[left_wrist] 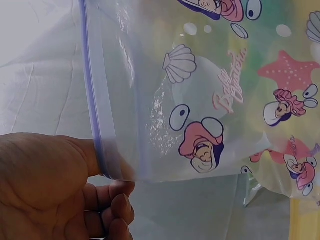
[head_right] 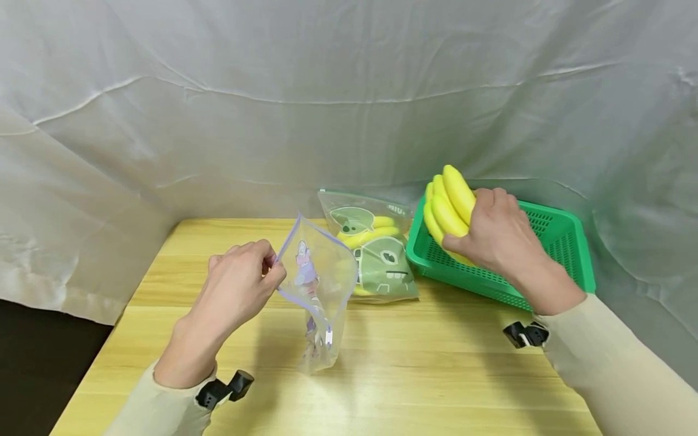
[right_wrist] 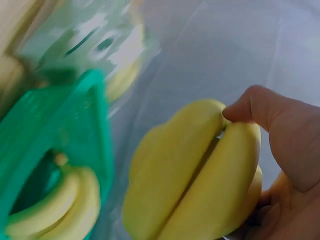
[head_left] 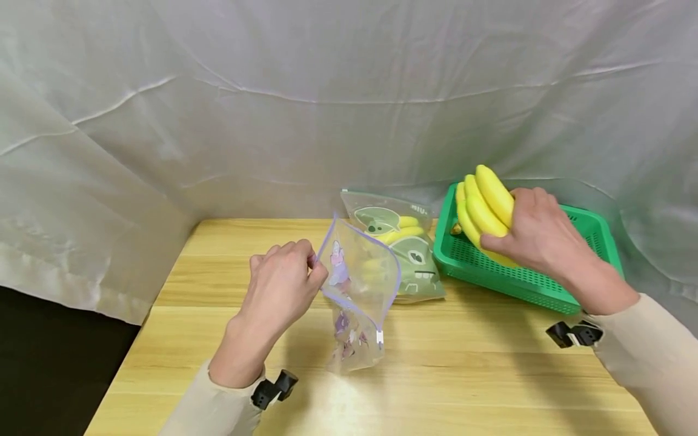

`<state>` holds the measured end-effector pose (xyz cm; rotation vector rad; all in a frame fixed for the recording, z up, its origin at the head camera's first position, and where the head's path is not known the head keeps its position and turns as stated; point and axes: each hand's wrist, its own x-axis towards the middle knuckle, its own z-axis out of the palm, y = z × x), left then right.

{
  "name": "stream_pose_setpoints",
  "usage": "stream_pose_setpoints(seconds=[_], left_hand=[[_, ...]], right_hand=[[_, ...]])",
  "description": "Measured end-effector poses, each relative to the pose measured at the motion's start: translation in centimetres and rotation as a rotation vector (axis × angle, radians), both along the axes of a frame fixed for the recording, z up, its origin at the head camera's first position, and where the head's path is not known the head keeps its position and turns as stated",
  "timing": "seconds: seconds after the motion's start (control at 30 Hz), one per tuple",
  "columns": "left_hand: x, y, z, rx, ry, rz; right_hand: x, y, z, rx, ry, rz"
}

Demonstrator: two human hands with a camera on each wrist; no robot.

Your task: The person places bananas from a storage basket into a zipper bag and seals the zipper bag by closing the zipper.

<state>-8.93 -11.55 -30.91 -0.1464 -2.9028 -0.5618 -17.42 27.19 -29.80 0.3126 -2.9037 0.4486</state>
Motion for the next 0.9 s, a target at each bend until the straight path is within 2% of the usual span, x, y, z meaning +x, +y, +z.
stream_pose_setpoints(seconds=[0.13, 0.3, 0.53, 0.7, 0.9], left_hand=[[-0.3, 0.5, 0.2, 0.002, 0.006, 0.011], [-0.8, 1.3, 0.3, -0.014, 0.031, -0.003], [-1.3, 2.0, 0.3, -0.034, 0.077, -0.029], [-1.5, 2.3, 0.3, -0.028, 0.080, -0.029], [-1.5, 3.0, 0.2, -0.019, 0.090, -0.059]], right_hand=[[1.2, -2.8, 2.7, -0.056, -0.059, 0.064], [3.0, -6.0, 5.9, -0.065, -0.110, 0.161], [5.4, -9.0, 9.3, -0.015, -0.174, 0.301], [6.0, -10.6, 10.7, 0.042, -0.255, 0.415], [5.7, -11.9, 10.3, 0.202, -0.345, 0.453]])
